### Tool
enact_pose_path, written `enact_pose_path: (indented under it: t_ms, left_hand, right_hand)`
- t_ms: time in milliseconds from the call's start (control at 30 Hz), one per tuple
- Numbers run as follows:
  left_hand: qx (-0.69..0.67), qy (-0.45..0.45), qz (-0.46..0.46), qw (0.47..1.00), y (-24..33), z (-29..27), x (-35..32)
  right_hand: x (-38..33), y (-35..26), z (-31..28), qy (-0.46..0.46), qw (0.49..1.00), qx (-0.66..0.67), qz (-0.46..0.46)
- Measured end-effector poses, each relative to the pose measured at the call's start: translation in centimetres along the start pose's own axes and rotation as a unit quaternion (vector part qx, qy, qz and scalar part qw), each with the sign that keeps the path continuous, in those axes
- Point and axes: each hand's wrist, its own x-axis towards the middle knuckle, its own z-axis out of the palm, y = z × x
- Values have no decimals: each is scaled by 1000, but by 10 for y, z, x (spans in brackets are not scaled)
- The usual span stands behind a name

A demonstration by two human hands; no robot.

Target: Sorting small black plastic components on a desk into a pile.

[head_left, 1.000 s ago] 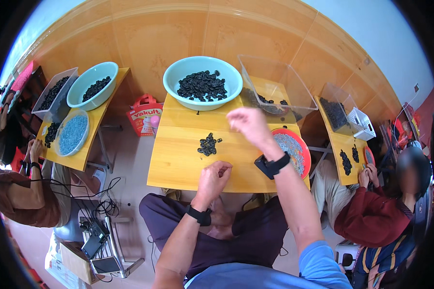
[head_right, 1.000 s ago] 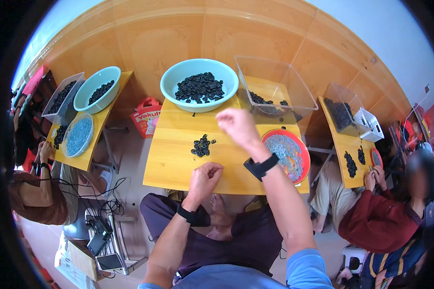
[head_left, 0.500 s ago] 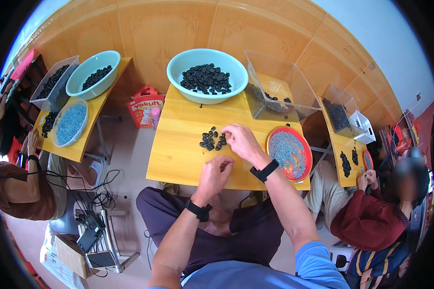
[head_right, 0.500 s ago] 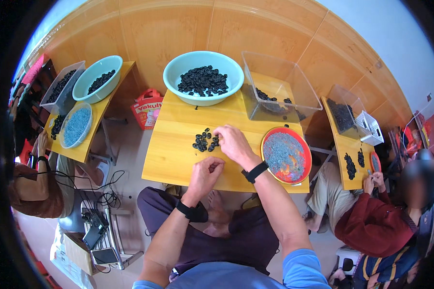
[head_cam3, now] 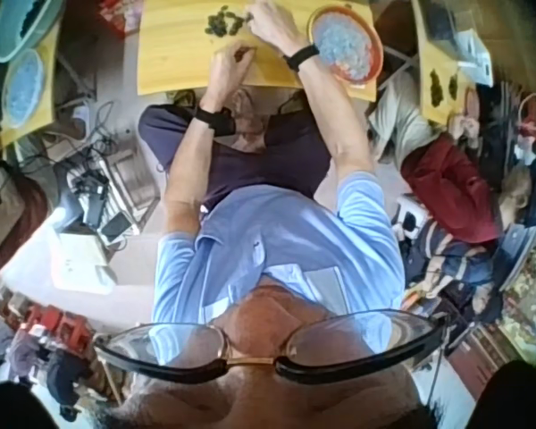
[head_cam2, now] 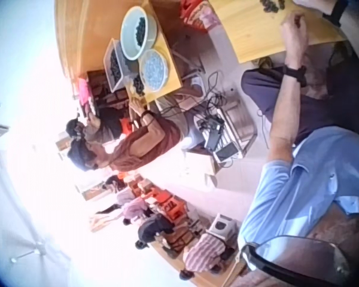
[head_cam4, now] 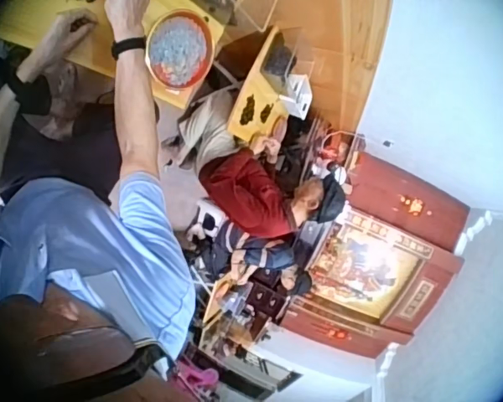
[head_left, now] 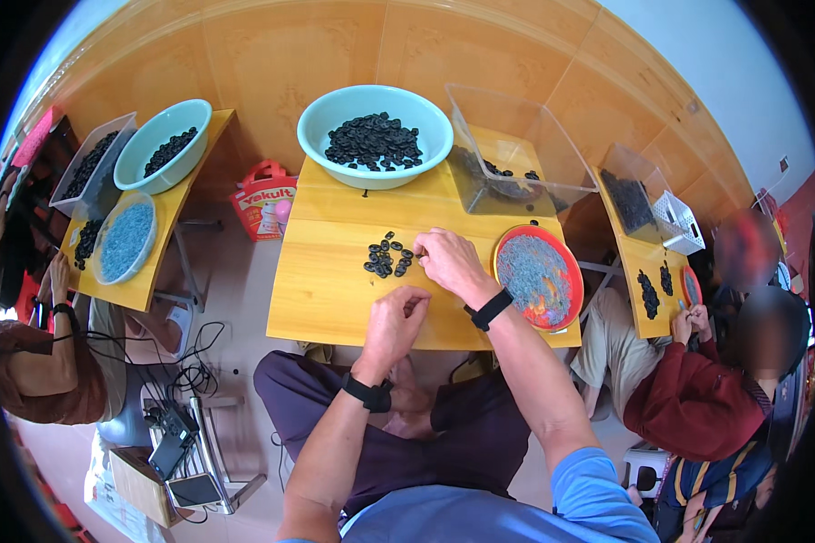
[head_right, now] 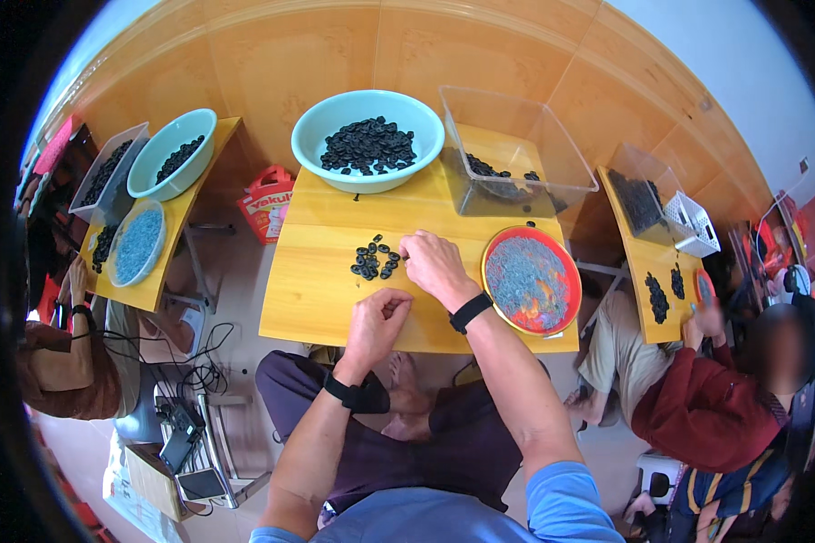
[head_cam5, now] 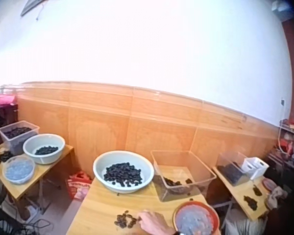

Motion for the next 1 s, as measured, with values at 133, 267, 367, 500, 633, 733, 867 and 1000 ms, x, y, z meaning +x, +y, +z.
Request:
enact_pose_path:
  t_ms: [133,267,367,500,633,733,867,1000]
  left_hand:
    - [5,4,2,1000,1,1,0]
    - [-65,32,-49,996,-7,2,2]
    - [-158,43,-58,985,-12,10,7]
    - [-196,51,-57,978,-22,0,6]
    - [-156,44,-54,985,-20,0,4]
    - [-127,22,-57,990,-19,2,5]
    - [-179,6,-55,982,-17,0,3]
    - [-181,-11,-36,983,-21,-1,3]
  right_hand:
    - [-5,3,2,25,999,8,-21]
    - [-21,-2,1,81,987,137,12]
    - [-53,-4,5,108,949,293,36]
    - [-77,-27,16,116,944,299,79]
    - [-89,-29,15,131,915,356,137]
    - [-90,-18,28,164,870,443,144]
    - [-94,-19,19,102,820,539,163]
    - [-96,-15,22,80,774,606,168]
